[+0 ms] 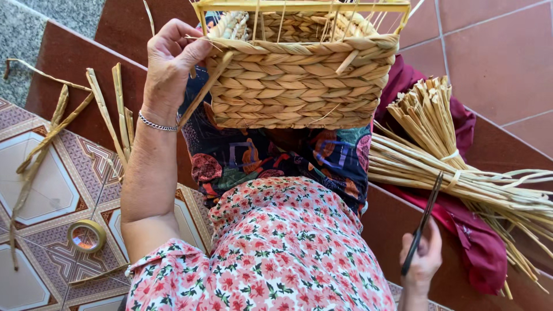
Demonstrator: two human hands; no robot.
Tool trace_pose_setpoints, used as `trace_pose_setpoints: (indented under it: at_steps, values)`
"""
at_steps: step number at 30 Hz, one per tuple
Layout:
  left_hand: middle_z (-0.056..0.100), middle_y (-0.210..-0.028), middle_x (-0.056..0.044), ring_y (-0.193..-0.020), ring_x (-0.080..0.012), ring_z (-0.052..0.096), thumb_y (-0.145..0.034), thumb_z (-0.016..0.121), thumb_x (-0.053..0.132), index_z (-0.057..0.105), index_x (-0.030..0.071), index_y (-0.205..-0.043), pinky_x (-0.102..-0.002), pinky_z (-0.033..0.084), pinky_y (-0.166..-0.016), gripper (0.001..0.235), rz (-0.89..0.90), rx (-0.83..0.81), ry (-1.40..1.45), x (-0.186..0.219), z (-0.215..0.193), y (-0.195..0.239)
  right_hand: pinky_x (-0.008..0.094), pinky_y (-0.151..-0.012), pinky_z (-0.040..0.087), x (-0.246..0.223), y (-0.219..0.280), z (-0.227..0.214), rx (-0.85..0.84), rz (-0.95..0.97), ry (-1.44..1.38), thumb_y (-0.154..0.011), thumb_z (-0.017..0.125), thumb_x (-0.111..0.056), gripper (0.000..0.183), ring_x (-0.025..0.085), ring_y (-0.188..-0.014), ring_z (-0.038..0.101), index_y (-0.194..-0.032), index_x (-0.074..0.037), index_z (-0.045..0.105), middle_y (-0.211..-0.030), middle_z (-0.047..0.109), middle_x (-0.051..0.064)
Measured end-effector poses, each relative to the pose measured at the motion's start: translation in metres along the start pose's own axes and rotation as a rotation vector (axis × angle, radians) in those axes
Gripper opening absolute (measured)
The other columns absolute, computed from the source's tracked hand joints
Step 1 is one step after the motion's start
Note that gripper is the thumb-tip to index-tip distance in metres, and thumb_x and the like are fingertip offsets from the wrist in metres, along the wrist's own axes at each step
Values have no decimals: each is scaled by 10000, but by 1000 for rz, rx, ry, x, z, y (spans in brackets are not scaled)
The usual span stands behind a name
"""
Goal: The person weaves a basket using dried palm leaves, interlacing them through a pre-formed frame. They use shears to trim excess material and continue weaving the sides of the basket.
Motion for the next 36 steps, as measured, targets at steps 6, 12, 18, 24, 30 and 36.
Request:
trace_pose_setpoints:
  at_steps: [6,12,18,24,30,36]
  values:
    - [712,-992,-26,-890,-72,658,-1044,796,84,659,46,-1080,-217,553,-797,147,26,-13,39,-2,1,-1,278,-588,446,-181,-81,50,-166,-843,477,-858,860,-404,727,151,-659,516,-1405,1,603,-836,528,36]
    - [652,-1070,-79,-972,-144,619,-1016,779,127,619,-3,-1170,-315,544,-850,258,365,261,-476,30,23,11,429,-728,507,-242,-141,94,-8,-1383,749,-976,789,-535,715,277,-797,609,-1421,-2,622,-917,594,86]
    - [571,-1214,-80,-1152,-245,532,-947,796,197,629,106,-1161,-467,417,-1078,286,974,264,-864,58,99,63,425,-717,502,-241,-180,101,-8,-1503,754,-974,790,-551,665,253,-777,598,-1397,-49,683,-905,567,66]
    - [584,-1293,-109,-1263,-269,528,-988,744,131,637,58,-1345,-491,378,-1163,380,974,-174,-1219,32,178,15,405,-737,509,-255,-193,103,-29,-1513,750,-959,838,-543,629,238,-791,605,-1365,-82,701,-946,571,52]
    - [600,-1161,-82,-1096,-268,603,-988,762,82,609,63,-1177,-476,484,-1083,244,994,-208,-1068,34,184,-5,428,-753,510,-268,-194,117,-39,-1534,686,-913,853,-507,617,265,-828,625,-1316,-68,692,-933,585,67]
    - [604,-1133,-93,-1067,-307,610,-1041,766,126,607,49,-1158,-439,520,-959,212,919,-218,-1009,45,190,-4,390,-748,481,-271,-200,126,-53,-1544,734,-946,884,-405,585,234,-843,630,-1432,-134,702,-943,592,48]
Point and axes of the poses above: each hand's wrist, its own y-axis away from the middle knuckle, its own z-axis out of the palm, x = y × z, the point moved 1 cm from there along -y, towards the middle knuckle
